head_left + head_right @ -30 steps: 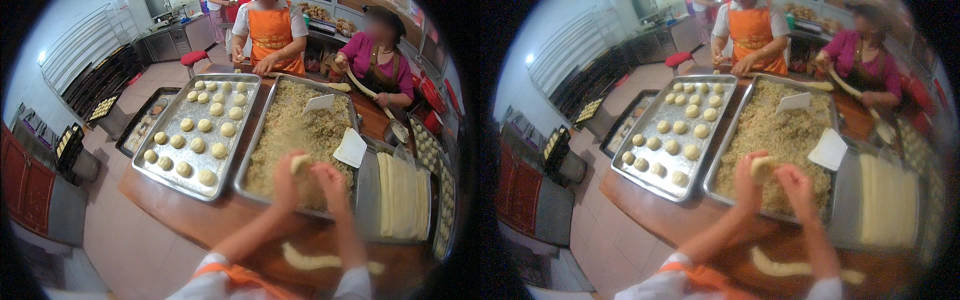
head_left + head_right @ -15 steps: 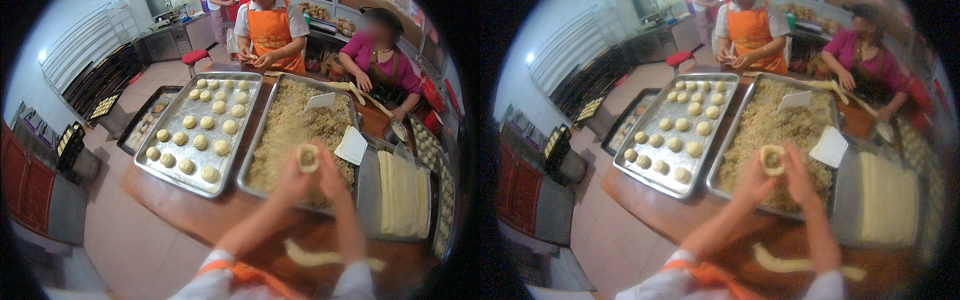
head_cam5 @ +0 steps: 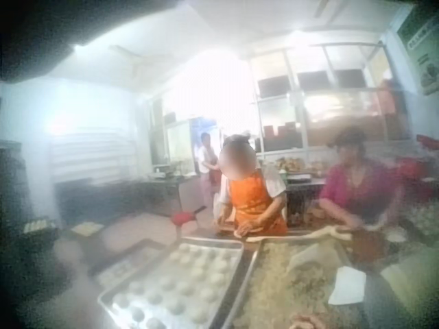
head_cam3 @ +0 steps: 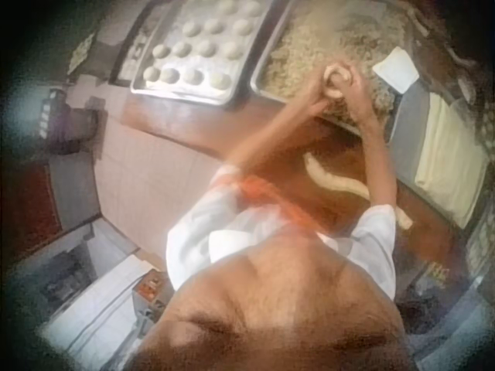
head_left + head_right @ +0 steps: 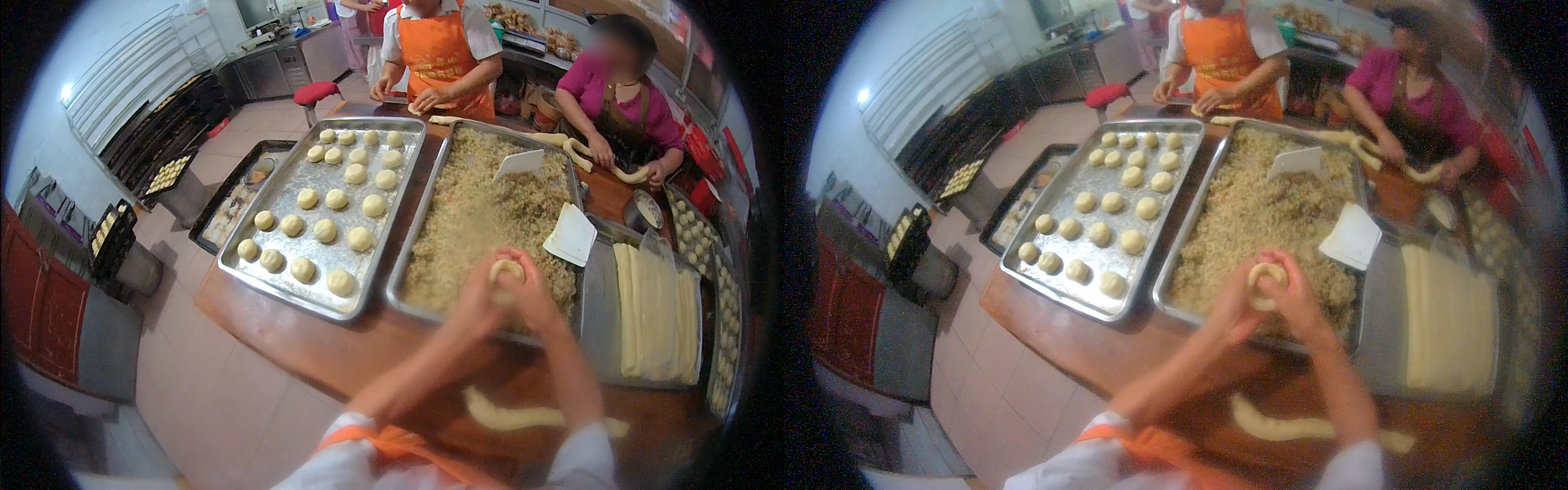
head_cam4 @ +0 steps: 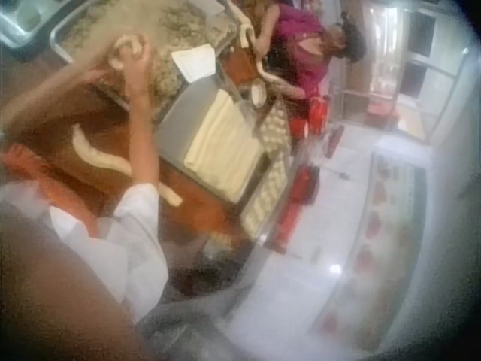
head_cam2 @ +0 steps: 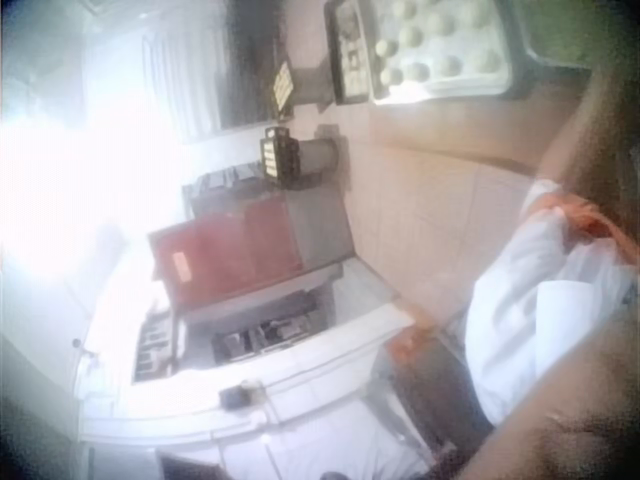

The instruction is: The person rolls a long piece of dough on a wooden table, pulls off pieces, and stuffs them with a filling from a metal tray.

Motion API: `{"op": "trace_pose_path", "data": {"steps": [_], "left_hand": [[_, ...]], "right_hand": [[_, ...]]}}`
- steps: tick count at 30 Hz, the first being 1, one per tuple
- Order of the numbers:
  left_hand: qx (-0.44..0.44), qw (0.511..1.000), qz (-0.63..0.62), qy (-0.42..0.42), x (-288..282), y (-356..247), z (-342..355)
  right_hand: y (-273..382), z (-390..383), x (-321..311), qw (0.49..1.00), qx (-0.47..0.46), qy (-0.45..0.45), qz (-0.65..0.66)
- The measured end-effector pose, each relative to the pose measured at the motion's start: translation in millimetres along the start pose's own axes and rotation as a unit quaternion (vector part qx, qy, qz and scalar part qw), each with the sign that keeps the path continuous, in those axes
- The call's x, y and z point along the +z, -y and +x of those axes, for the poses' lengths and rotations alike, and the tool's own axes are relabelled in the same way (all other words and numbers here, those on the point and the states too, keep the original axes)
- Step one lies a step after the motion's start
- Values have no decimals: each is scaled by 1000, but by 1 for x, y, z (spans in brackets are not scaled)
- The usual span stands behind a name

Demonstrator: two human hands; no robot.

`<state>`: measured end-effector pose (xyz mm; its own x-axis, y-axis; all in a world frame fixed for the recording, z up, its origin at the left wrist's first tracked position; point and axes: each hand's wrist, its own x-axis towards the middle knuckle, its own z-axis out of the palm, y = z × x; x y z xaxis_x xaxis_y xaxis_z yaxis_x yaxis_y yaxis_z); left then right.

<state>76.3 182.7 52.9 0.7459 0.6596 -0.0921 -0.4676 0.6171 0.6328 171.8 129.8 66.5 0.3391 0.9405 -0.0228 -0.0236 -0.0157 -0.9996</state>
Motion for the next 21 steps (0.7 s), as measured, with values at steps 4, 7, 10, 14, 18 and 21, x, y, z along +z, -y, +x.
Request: {"op": "trace_pose_path", "data": {"steps": [4,7,10,14,18,21], "left_hand": [[-73,991,-111,-21,-4,-8,-3],[-43,998,-48,-10,1,-6,-10],[-37,999,-2,-17,-1,-8,-14],[-170,980,-101,-8,6,-25,-28],[-194,962,-160,102,20,-38,-55],[-106,983,-16,147,9,-21,-65]], "right_hand": [[4,-10,7,996,-51,19,-74],[4,-13,4,991,-74,15,-109],[25,-21,6,995,-5,51,-87],[32,-43,-2,927,-206,84,-302],[19,-57,5,947,-186,-4,-262],[26,-64,13,939,-206,3,-276]]}}
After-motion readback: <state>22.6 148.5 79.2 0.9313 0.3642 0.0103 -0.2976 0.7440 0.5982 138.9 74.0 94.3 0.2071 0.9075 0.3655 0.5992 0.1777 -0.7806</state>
